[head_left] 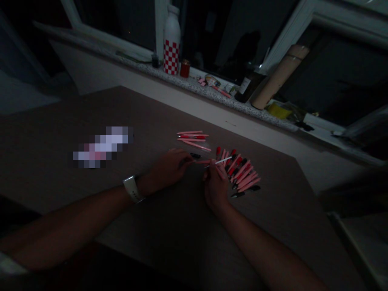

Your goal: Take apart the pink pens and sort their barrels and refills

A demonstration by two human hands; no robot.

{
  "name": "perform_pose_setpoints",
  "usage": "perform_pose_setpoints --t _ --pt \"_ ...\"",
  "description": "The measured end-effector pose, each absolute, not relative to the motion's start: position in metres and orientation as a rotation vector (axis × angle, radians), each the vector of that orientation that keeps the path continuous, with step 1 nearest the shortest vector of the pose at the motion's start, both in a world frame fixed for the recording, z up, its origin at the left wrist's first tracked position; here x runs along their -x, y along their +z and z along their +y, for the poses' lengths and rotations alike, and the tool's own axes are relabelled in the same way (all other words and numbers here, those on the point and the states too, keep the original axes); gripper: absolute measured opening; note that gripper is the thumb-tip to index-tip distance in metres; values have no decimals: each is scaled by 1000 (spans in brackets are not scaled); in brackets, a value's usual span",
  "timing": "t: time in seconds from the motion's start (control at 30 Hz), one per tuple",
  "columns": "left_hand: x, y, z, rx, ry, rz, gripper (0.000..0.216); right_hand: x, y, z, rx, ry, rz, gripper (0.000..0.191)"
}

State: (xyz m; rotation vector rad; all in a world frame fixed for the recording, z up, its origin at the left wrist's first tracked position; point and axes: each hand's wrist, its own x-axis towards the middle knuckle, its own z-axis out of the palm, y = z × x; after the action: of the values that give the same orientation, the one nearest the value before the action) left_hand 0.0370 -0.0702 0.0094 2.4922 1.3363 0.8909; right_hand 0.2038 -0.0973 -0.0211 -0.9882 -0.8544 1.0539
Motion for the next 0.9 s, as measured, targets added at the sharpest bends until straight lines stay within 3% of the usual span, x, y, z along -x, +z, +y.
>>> perform_pose_setpoints --t 0.9 --pt "-40 5 -72 -2454 892 1221 21 -203 -22 -98 1040 1029 -892 35"
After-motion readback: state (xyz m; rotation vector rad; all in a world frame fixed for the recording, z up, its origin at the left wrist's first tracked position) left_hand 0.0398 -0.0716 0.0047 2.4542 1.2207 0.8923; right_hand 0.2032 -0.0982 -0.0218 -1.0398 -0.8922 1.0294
